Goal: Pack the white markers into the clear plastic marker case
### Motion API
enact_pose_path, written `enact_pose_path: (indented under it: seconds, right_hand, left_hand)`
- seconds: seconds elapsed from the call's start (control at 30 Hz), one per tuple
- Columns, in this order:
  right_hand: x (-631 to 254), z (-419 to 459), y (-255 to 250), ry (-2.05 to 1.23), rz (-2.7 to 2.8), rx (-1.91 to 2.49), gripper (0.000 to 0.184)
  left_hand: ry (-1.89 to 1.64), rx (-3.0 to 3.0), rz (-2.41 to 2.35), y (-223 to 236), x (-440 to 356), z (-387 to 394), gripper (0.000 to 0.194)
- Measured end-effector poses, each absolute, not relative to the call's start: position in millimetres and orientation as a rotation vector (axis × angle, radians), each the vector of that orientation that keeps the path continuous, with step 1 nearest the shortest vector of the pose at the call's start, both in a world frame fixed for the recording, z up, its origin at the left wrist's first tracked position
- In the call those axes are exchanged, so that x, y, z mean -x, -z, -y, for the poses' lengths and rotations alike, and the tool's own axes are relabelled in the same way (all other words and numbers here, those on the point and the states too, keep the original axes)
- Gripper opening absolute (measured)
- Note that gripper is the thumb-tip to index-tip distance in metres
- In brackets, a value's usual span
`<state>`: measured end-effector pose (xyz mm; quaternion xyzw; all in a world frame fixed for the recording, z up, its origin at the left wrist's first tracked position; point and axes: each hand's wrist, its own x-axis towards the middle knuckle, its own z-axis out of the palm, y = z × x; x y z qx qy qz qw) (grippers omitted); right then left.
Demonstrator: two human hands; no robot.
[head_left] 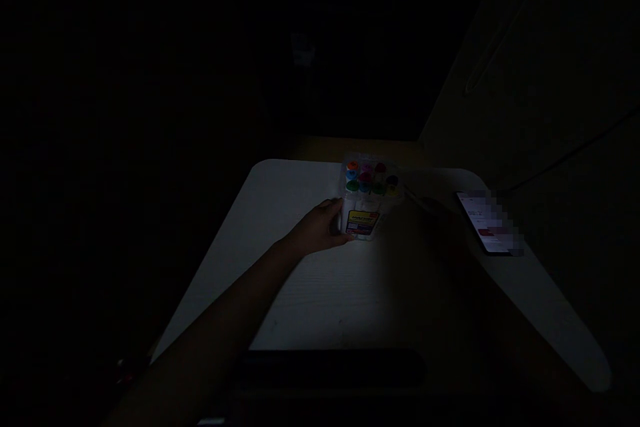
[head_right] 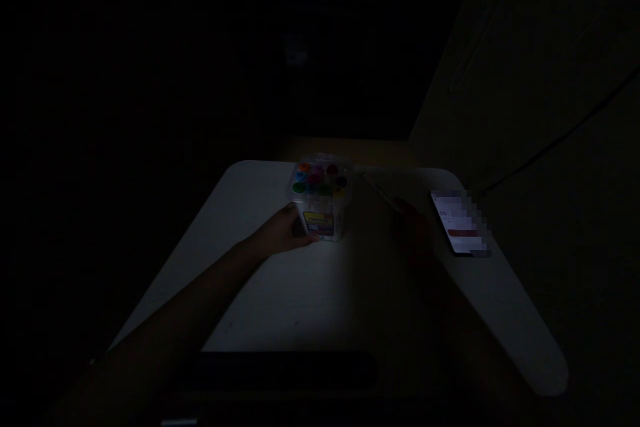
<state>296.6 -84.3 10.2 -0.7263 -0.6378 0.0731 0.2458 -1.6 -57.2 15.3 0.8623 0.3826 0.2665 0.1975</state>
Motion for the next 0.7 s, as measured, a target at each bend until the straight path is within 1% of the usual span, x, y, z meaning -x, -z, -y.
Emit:
enact_pose_path:
  seconds: [0.27,0.47,0.7]
  right_hand:
    - [-298.2,82.3,-6.8,-0.175,1.771,1.963,0.049]
    - [-300.4,80.7,-2.5,-0.144,1.778,1.966,0.049]
    - [-302.1,80.3,-0.3,-0.146,1.777,1.948,0.049]
  left_hand:
    - [-0.752,-2.426,-1.041,-17.3,1.5,57.4,0.062]
    - [-0.794,-2.457,-1.023,-16.0,1.5,56.2,0.059]
    - [-0.771,-2.452,-1.062,-16.0,1.7,56.4,0.059]
